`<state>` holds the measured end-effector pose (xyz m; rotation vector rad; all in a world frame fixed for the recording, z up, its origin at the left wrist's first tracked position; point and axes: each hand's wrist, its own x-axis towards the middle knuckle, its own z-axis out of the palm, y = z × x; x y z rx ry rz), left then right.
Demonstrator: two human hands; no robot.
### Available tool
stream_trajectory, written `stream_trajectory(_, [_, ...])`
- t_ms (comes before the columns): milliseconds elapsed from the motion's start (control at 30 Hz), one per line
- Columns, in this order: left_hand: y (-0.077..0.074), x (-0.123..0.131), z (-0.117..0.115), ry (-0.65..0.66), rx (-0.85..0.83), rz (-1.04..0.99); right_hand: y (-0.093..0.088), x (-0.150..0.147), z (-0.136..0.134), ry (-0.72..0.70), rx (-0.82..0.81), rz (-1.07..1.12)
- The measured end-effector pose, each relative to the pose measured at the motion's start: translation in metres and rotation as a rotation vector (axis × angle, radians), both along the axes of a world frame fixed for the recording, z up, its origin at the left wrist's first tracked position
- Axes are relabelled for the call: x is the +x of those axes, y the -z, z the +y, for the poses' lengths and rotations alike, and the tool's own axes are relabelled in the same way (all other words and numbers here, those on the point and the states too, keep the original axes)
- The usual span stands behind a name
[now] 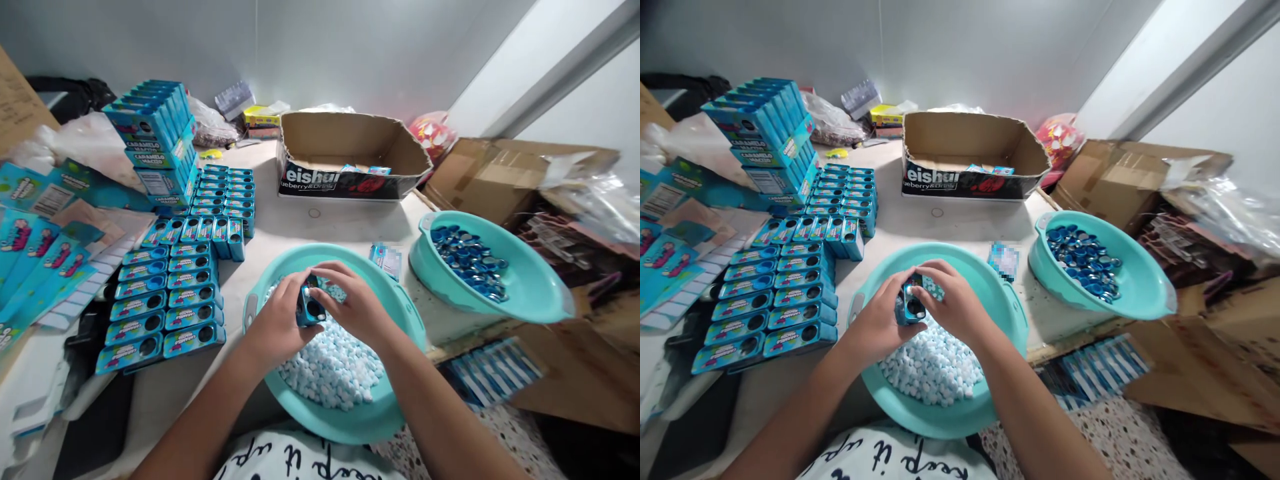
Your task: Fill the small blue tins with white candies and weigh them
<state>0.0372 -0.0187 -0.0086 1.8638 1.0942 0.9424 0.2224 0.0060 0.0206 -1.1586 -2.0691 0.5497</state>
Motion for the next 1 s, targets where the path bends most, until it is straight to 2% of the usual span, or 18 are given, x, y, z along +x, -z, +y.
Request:
stream_trajectory(300, [0.002, 0.000, 0.000, -0.016, -0.032, 0.033, -0.003, -0.001, -0.005, -0.070, 0.136, -0.017])
stream_trajectory(433, [0.002, -0.001, 0.000, -0.008, -0.037, 0.052, -0.007, 0.000, -0.007, -0.155, 0.182, -0.006])
stream_trajectory(600, [0.006, -0.001, -0.001, -0.019, -0.039, 0.055, -0.009, 0.000, -0.009, -0.233, 0.064, 0.128])
stream_trajectory(867, [0.005, 0.000, 0.000, -0.049, -0.057, 0.053, -0.001, -0.001, -0.013, -0.256, -0.059, 0.266])
stream_trajectory(1000, [0.002, 0.000, -0.001, -0.031, -0.051, 0.044, -0.007, 0.000, -0.013, -0.202, -0.006, 0.217])
